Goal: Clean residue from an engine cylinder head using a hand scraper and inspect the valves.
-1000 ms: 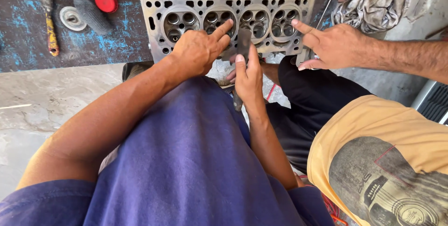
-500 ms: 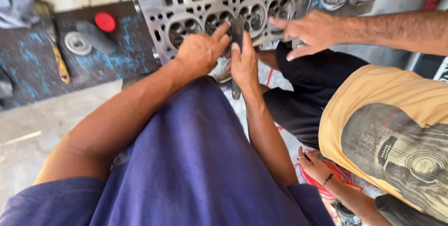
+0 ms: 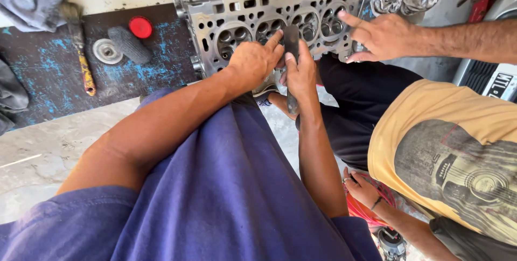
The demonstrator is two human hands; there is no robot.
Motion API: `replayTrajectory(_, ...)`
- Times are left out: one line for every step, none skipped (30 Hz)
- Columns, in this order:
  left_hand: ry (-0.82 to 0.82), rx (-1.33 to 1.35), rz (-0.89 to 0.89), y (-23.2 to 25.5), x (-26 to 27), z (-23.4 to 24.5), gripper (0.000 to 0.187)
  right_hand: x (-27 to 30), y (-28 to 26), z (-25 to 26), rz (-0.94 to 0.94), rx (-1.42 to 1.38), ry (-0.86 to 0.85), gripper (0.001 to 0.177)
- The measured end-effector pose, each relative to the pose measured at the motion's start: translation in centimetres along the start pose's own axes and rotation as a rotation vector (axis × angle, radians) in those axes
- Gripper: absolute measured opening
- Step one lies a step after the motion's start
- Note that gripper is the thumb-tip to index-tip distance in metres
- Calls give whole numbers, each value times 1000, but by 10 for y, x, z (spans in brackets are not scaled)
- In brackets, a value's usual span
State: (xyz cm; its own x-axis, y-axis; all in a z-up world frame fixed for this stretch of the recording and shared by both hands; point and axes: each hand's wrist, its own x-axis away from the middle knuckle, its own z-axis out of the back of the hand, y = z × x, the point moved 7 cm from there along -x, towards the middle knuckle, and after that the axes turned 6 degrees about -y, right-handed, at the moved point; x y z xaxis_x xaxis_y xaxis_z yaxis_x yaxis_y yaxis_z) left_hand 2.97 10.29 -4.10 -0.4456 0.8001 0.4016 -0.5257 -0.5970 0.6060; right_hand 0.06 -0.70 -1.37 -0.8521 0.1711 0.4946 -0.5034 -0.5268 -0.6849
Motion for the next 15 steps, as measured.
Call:
replayTrajectory(20, 5, 1, 0, 2, 1, 41, 1, -5, 1, 5, 33, -7, 29)
replayTrajectory(40, 11, 2, 0, 4, 3, 36, 1, -9, 1, 9, 65, -15, 27)
replayTrajectory(37, 10, 3, 0, 3, 2, 36, -1, -10, 3, 9, 63, -15, 27)
replayTrajectory(43, -8, 8, 0, 2, 2, 35, -3, -11, 4, 11, 112, -21, 27)
replayTrajectory(45, -24, 13, 1, 2, 0, 34, -3, -11, 4, 10, 161, -30, 27)
replayTrajectory(40, -22, 14, 1, 2, -2, 34, 1, -14, 5, 6, 159, -32, 27)
replayTrajectory(46, -39, 12, 1, 1, -1, 33, 2, -20, 7, 7, 185, -40, 26)
replayTrajectory(52, -55, 11, 1, 0, -1, 32, 2, -26, 8, 8, 211, -48, 25)
replayTrajectory(54, -58, 12, 0, 1, 3, 32, 2, -27, 8, 12, 210, -48, 25)
replayTrajectory(59, -51, 10, 0, 2, 7, 30, 1, -27, 8, 3, 205, -37, 26)
replayTrajectory(59, -40, 7, 2, 5, 8, 28, 4, -25, 7, -11, 201, -29, 28)
replayTrajectory(57, -38, 8, 1, 4, 6, 28, 4, -25, 6, -14, 200, -32, 28)
replayTrajectory(74, -46, 5, 1, 4, 5, 28, 4, -24, 5, -16, 175, -18, 28)
replayTrajectory(90, -54, 2, 1, 3, 4, 27, 4, -24, 4, -18, 150, -3, 29)
replayTrajectory(91, -55, 2, 1, 3, 5, 27, 3, -25, 3, -17, 150, -3, 29)
